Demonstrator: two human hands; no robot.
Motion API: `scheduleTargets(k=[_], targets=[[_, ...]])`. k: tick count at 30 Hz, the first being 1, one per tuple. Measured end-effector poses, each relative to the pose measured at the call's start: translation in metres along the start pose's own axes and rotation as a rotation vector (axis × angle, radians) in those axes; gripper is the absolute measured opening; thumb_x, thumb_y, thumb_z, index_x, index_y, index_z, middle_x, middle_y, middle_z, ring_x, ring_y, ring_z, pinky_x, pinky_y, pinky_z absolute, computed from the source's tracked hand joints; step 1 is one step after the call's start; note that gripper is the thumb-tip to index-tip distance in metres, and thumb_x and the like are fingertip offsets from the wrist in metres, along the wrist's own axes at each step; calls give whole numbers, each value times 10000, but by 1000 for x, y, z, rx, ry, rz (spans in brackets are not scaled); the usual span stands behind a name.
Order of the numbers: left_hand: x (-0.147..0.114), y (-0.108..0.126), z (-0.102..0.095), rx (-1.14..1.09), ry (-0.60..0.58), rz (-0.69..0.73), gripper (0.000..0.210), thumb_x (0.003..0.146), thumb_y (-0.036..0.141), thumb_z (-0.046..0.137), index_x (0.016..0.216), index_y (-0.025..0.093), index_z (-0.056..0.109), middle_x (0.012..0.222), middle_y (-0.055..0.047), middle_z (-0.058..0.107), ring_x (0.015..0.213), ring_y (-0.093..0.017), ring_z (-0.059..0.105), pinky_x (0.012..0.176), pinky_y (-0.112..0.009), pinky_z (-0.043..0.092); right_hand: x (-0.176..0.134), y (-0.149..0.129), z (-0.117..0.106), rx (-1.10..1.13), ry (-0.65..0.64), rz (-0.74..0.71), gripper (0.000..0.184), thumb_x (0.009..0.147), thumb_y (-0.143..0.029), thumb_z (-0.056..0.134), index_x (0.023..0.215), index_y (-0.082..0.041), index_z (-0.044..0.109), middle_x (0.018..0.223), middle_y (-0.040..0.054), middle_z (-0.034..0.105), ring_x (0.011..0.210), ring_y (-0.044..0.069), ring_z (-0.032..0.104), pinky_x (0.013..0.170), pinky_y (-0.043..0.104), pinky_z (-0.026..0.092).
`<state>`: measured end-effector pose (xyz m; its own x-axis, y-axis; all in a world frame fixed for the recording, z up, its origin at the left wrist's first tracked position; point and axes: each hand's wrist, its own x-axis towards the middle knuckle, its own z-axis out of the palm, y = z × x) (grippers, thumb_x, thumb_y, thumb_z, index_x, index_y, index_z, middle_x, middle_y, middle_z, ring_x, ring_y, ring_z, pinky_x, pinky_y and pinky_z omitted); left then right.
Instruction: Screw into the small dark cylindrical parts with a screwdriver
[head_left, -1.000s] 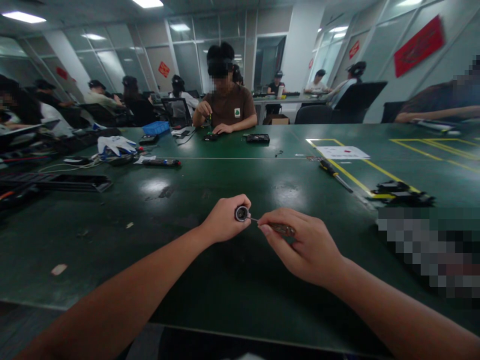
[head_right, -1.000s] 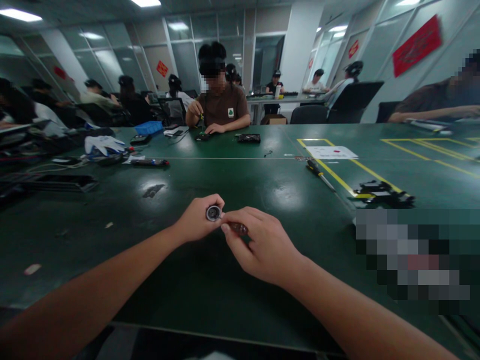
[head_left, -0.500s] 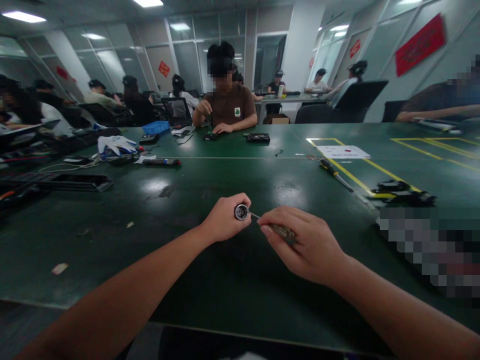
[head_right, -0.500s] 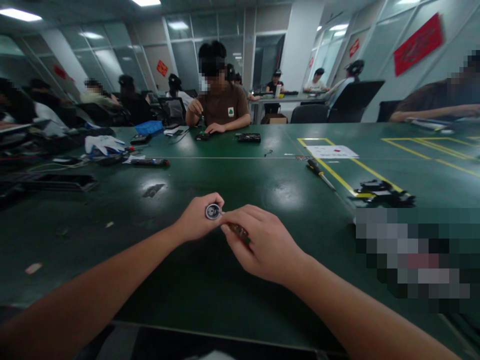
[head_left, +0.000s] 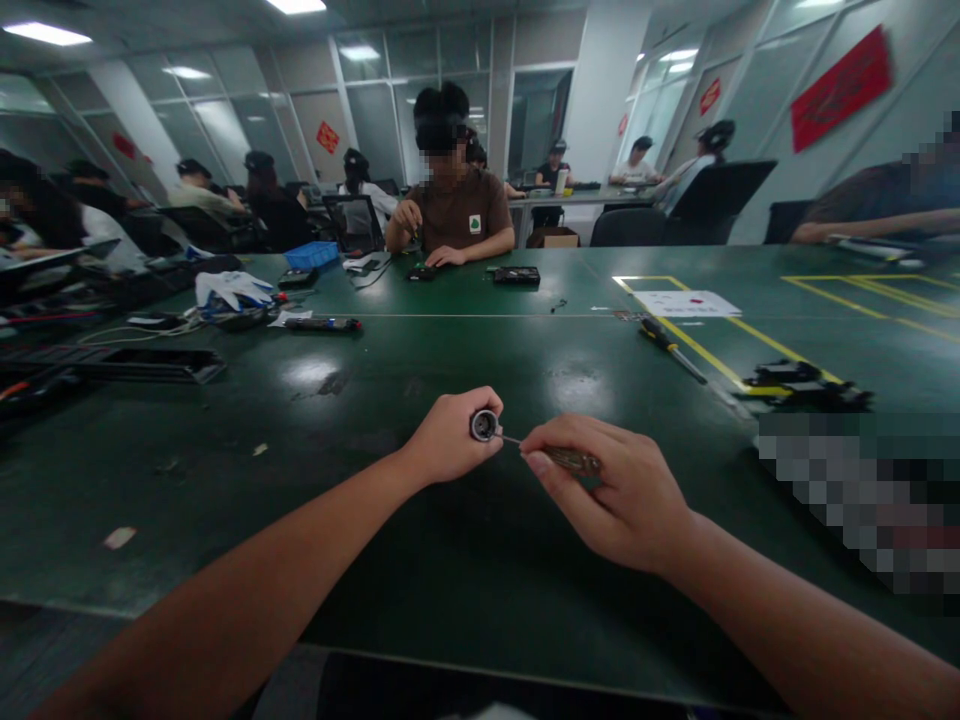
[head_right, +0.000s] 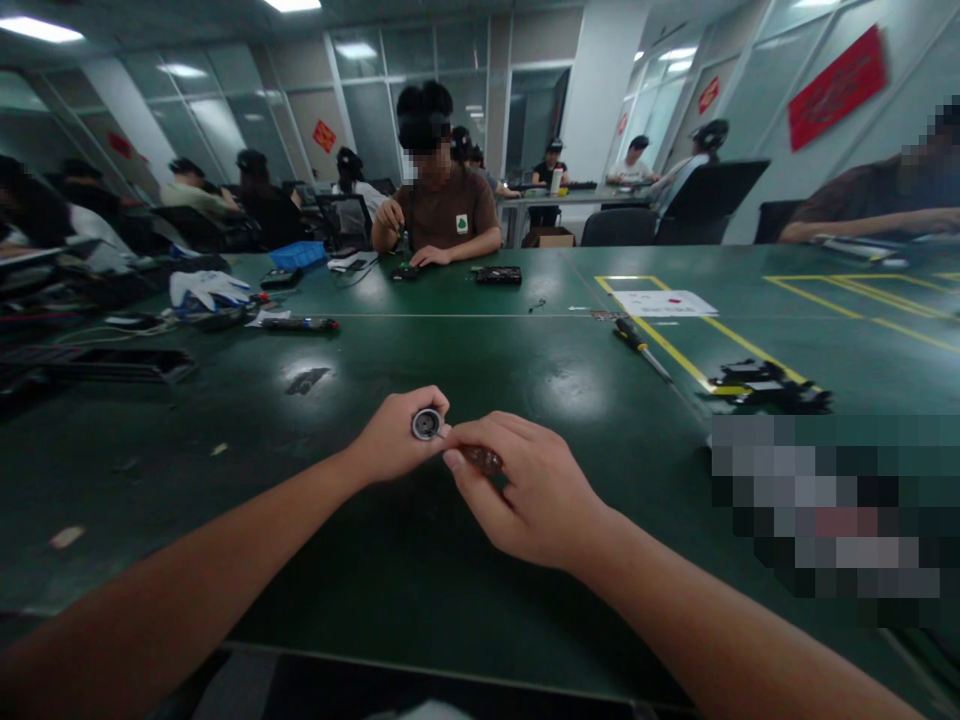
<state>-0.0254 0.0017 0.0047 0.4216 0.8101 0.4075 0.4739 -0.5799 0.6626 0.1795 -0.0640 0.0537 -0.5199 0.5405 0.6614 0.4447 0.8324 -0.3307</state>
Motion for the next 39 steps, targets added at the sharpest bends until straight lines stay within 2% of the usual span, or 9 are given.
scheduleTargets(k=[4, 12, 21, 25, 35, 39], targets=[[0, 1, -1, 11, -8, 3, 131, 750, 167, 661, 795, 187, 540, 709, 53, 565, 637, -104, 498, 616, -245, 349, 0, -2, 0, -7, 45, -6, 103, 929, -149, 563, 975, -185, 647, 839, 35, 721, 735, 152, 679, 702, 267, 521], [1, -3, 1, -6, -9, 5, 154, 737, 171, 684, 795, 183, 542, 701, 56, 562, 631, -99, 490, 613, -237, 353, 0, 1, 4, 12, -25, 6, 113, 945, -161, 554, 998, -180, 652, 866, 49, 727, 776, 160, 687, 726, 271, 529], [1, -2, 0, -6, -4, -2, 134, 755, 172, 666, 804, 183, 542, 714, 53, 560, 645, -102, 501, 619, -240, 357, 0, -2, 1, 8, 35, 2, 111, 942, -159, 544, 979, -190, 645, 831, 44, 722, 721, 156, 671, 689, 278, 530], [0, -1, 1, -6, -14, -6, 137, 753, 178, 669, 799, 184, 540, 713, 51, 560, 645, -105, 498, 617, -243, 352, 1, -1, 2, 8, 10, 1, 117, 932, -151, 556, 980, -185, 658, 850, 49, 731, 746, 159, 684, 705, 274, 537], [1, -2, 1, -18, 24, -4, 132, 753, 177, 664, 799, 185, 541, 713, 50, 553, 652, -108, 500, 624, -240, 362, -2, 2, 2, 33, 10, 132, 137, 933, -184, 580, 990, -191, 704, 872, 41, 764, 731, 156, 714, 694, 262, 546], [1, -2, 1, -28, 22, 1, 134, 750, 173, 663, 804, 184, 541, 718, 52, 558, 653, -106, 499, 628, -239, 363, -2, 3, 2, 25, 22, 135, 132, 934, -190, 581, 981, -190, 704, 853, 38, 760, 713, 151, 710, 667, 253, 535]])
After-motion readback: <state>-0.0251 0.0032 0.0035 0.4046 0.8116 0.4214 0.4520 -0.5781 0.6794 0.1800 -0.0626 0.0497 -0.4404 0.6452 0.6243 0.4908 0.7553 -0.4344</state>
